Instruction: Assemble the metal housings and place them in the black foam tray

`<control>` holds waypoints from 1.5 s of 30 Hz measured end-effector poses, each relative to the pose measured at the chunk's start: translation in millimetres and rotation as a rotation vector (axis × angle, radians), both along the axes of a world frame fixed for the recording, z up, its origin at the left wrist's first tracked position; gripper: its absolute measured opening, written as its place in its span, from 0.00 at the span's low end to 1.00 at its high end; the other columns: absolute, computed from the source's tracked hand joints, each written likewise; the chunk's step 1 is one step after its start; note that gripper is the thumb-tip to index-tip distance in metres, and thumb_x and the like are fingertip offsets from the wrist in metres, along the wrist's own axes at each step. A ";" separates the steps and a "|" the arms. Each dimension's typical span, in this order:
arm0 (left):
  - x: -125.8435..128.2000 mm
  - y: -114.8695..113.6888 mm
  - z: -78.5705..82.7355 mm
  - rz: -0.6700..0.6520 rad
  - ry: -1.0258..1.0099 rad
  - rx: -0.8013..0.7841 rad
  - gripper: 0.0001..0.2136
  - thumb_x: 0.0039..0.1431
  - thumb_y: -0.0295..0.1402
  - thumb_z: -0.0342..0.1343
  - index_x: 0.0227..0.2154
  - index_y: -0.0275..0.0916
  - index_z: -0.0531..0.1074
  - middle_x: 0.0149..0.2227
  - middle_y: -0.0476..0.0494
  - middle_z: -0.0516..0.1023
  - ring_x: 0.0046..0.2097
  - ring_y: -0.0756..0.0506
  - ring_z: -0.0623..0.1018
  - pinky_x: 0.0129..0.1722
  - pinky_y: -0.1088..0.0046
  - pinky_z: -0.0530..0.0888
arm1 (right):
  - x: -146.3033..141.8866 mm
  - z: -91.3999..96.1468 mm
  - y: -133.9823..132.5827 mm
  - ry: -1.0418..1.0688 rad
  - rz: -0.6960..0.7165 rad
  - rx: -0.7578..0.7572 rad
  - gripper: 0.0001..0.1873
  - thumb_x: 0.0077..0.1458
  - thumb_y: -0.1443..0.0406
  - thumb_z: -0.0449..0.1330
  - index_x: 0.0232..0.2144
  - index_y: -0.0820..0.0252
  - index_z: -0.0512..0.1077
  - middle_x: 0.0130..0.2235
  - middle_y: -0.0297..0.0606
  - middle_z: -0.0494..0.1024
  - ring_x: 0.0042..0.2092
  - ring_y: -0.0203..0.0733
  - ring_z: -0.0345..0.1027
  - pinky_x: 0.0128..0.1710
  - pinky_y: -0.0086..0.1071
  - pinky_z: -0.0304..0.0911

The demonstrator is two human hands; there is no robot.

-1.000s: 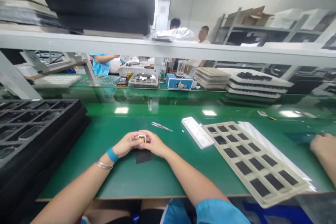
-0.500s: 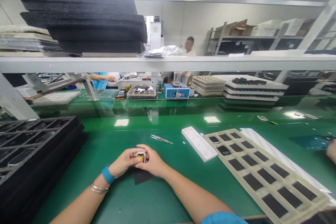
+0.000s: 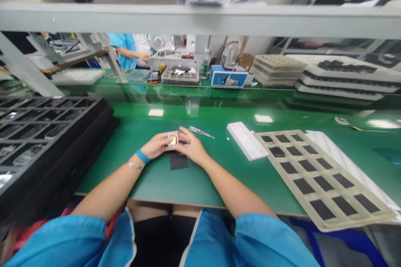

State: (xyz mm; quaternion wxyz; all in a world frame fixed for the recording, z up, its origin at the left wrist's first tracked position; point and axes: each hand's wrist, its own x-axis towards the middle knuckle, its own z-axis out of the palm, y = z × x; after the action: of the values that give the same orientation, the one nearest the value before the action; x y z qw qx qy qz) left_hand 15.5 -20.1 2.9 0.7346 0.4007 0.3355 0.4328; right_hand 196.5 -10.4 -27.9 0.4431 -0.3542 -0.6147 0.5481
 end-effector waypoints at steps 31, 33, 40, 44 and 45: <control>-24.1 18.9 -19.5 0.654 0.623 0.472 0.31 0.35 0.27 0.73 0.46 0.39 0.69 0.33 0.49 0.77 0.39 0.47 0.78 0.45 0.68 0.73 | 31.9 -20.1 32.4 -0.296 -0.474 0.014 0.24 0.41 0.50 0.64 0.39 0.56 0.75 0.29 0.38 0.79 0.31 0.45 0.75 0.35 0.40 0.72; -23.2 18.3 -19.7 0.648 0.604 0.471 0.32 0.35 0.27 0.73 0.46 0.39 0.68 0.33 0.49 0.77 0.39 0.47 0.77 0.45 0.67 0.73 | 31.8 -18.0 30.6 -0.327 -0.464 0.025 0.25 0.41 0.50 0.63 0.40 0.57 0.75 0.29 0.39 0.80 0.31 0.45 0.75 0.36 0.41 0.72; -19.7 17.4 -21.0 0.626 0.563 0.453 0.34 0.34 0.26 0.73 0.47 0.39 0.66 0.33 0.49 0.77 0.37 0.48 0.77 0.42 0.69 0.73 | 32.6 -15.8 28.9 -0.387 -0.445 0.065 0.26 0.41 0.49 0.62 0.39 0.59 0.76 0.28 0.41 0.80 0.32 0.48 0.76 0.37 0.41 0.71; -19.1 16.6 -20.1 0.628 0.552 0.437 0.34 0.33 0.24 0.73 0.47 0.39 0.65 0.33 0.48 0.78 0.37 0.48 0.78 0.43 0.67 0.74 | 31.7 -16.9 27.6 -0.376 -0.414 0.083 0.27 0.42 0.47 0.63 0.39 0.60 0.75 0.27 0.40 0.80 0.32 0.47 0.76 0.38 0.40 0.70; -19.1 16.5 -20.1 0.626 0.549 0.438 0.34 0.33 0.24 0.73 0.47 0.39 0.65 0.33 0.48 0.78 0.37 0.47 0.78 0.43 0.67 0.74 | 31.2 -16.3 26.7 -0.370 -0.402 0.088 0.28 0.42 0.46 0.63 0.39 0.60 0.75 0.27 0.40 0.79 0.31 0.46 0.76 0.37 0.40 0.70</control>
State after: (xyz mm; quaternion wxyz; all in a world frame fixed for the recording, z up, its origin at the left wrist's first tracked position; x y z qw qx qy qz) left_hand -3.6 -3.6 -17.2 0.3509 0.5254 0.5230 0.5721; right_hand 227.7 16.4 -44.2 0.4382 -0.5434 -0.6259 0.3478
